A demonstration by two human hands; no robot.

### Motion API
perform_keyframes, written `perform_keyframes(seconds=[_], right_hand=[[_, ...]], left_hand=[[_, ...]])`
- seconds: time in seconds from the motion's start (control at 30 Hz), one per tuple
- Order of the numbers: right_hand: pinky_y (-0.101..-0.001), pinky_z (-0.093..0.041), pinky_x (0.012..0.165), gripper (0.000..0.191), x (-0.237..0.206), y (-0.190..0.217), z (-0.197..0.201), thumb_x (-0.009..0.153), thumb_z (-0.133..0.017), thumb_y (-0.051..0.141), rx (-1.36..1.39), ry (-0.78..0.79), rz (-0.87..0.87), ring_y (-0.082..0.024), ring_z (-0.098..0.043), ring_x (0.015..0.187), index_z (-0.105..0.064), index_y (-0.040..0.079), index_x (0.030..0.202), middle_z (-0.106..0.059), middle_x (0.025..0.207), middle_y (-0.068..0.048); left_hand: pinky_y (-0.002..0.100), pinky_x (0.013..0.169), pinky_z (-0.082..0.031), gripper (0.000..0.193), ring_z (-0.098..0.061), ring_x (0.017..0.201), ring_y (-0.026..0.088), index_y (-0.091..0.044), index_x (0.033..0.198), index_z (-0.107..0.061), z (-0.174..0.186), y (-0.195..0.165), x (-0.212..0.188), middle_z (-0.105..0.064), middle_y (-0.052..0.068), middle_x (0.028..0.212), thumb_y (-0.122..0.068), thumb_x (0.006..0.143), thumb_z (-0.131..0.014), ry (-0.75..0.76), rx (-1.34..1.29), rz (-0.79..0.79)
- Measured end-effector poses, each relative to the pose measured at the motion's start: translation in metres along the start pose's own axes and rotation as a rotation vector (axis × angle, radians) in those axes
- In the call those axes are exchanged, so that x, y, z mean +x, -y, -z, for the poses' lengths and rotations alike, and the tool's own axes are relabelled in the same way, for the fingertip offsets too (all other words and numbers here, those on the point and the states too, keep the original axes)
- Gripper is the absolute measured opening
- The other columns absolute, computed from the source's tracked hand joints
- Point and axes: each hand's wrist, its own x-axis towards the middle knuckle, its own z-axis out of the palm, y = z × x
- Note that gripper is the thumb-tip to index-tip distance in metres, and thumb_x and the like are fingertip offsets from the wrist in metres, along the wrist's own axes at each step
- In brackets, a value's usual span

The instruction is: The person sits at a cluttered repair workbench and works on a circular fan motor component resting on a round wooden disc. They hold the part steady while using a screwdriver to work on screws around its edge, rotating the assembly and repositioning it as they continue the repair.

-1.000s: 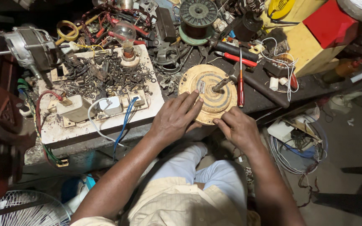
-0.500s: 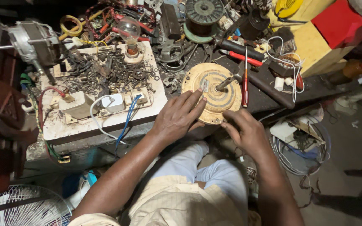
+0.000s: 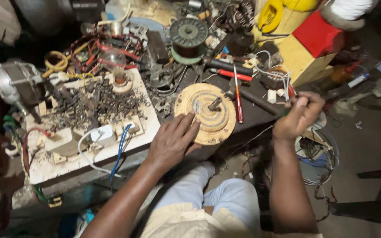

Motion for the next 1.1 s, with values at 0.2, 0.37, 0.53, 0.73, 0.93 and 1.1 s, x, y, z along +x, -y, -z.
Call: perform_keyframes(seconds=[0.2,0.37,0.53,0.73,0.93,1.1], right_hand=[[-0.0383,-0.048,0.085,0.020,0.004,-0.041,-0.028,0.110,-0.052,0.011,-0.442,0.105,0.011,-0.024,-0.056,0.093,-0.047,0.002,0.127,-0.054,0.110,-0.013],[-0.0494,-0.050,0.096,0.047,-0.007,-0.018,-0.014,0.102,-0.059,0.005,-0.763,0.326,0.074,-0.044,-0.063,0.112,-0.043,0.000,0.146,-0.061,0.125,-0.027],[-0.0480,-0.052,0.091,0.058,0.001,0.005,-0.014,0.100,-0.065,0.006,-0.820,0.463,0.045,-0.044,-0.065,0.111,-0.041,0.004,0.153,-0.064,0.126,-0.028],[-0.0370,-0.061,0.083,0.059,0.016,0.018,-0.054,0.106,-0.063,0.006,-0.399,0.403,-0.052,-0.027,-0.076,0.098,-0.033,0.006,0.157,-0.071,0.116,-0.020],[-0.0360,-0.059,0.082,0.060,0.014,0.019,-0.091,0.106,-0.065,0.003,-0.415,0.456,0.129,-0.026,-0.074,0.100,-0.033,0.007,0.157,-0.069,0.121,-0.021],[-0.0348,-0.058,0.077,0.060,0.013,0.020,-0.093,0.105,-0.063,0.004,-0.416,0.449,-0.069,-0.025,-0.073,0.090,-0.032,0.009,0.157,-0.071,0.114,-0.017]], left_hand=[[0.046,0.099,-0.046,0.071,-0.055,0.127,0.035,-0.004,0.138,-0.057,0.001,-0.002,0.001,-0.054,0.018,0.146,-0.042,0.081,-0.077,-0.008,-0.015,0.014],[0.047,0.099,-0.045,0.070,-0.054,0.127,0.035,-0.002,0.137,-0.058,0.002,-0.001,0.003,-0.053,0.019,0.146,-0.042,0.082,-0.076,0.007,-0.022,0.027],[0.053,0.106,-0.038,0.076,-0.049,0.131,0.038,0.000,0.134,-0.058,-0.003,-0.008,0.007,-0.053,0.020,0.143,-0.051,0.081,-0.076,-0.001,-0.071,0.053],[0.060,0.110,-0.032,0.074,-0.045,0.136,0.039,-0.006,0.133,-0.061,-0.022,-0.026,0.008,-0.053,0.018,0.146,-0.055,0.080,-0.077,-0.088,-0.050,0.138],[0.062,0.111,-0.031,0.073,-0.044,0.138,0.040,-0.005,0.134,-0.062,-0.027,-0.022,0.001,-0.052,0.018,0.146,-0.051,0.080,-0.079,-0.094,-0.081,0.133],[0.063,0.111,-0.031,0.072,-0.044,0.138,0.041,-0.005,0.134,-0.063,-0.028,-0.022,0.000,-0.052,0.017,0.146,-0.050,0.080,-0.079,-0.102,-0.099,0.134]])
